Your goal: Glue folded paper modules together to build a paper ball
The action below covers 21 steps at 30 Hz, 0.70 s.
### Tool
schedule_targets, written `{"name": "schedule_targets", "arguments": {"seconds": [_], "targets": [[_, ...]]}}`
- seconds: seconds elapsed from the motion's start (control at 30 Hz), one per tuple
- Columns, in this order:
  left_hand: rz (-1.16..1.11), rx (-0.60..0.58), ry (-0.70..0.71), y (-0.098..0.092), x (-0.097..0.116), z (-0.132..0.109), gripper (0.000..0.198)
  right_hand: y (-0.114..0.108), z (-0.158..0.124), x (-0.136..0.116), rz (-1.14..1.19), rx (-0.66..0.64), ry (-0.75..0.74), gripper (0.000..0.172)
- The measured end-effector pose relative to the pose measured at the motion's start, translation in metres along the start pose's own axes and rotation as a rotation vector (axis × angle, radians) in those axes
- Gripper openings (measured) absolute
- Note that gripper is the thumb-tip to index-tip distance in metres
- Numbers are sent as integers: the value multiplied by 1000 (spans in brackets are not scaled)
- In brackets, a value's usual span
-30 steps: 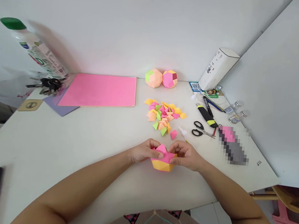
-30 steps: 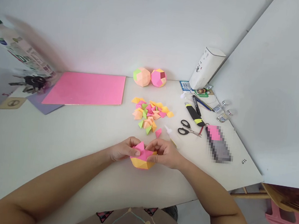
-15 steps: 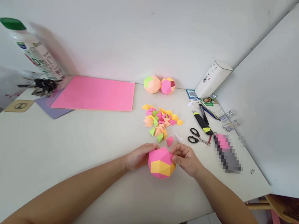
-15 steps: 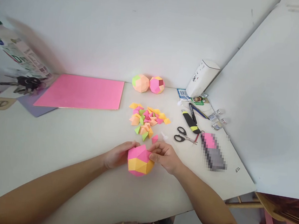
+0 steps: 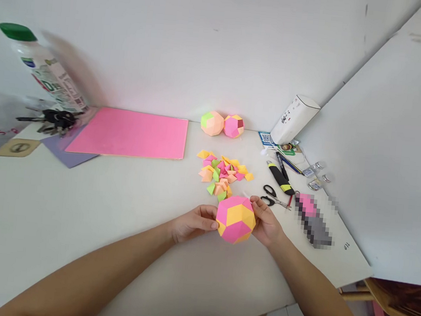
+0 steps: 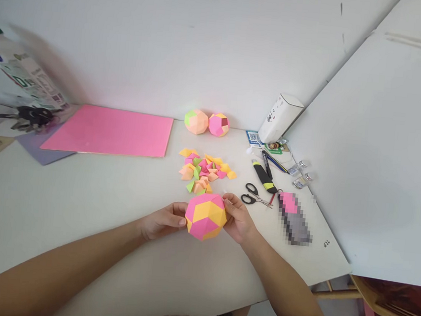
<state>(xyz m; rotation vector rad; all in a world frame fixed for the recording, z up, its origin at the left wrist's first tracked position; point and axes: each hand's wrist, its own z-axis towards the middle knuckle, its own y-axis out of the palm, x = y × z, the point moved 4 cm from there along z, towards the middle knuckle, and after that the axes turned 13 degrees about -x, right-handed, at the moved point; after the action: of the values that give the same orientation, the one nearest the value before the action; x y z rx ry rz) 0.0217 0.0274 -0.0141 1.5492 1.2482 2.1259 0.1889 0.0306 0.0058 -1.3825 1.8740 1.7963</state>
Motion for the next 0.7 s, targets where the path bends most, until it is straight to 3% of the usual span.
{"name": "schedule_targets", "arguments": {"seconds": [0.17,0.3,0.4,0.6,0.7], "targets": [[8,27,-4,-4,0,-1,8,4,0,-3,-27,22,32,18],[-60,74,37,-3,1,-2,7,10,0,-6,-48,-45,44,19],[-88,139,71,0,4,0,11,13,-1,-9,-145,-116,-29,24],[65,191,258,7,8,3,34,22,-14,-19,-662,-160,-305,21],[282,276,232,6,0,0,39,34,-21,-17,-1006,-208,-387,21]]}}
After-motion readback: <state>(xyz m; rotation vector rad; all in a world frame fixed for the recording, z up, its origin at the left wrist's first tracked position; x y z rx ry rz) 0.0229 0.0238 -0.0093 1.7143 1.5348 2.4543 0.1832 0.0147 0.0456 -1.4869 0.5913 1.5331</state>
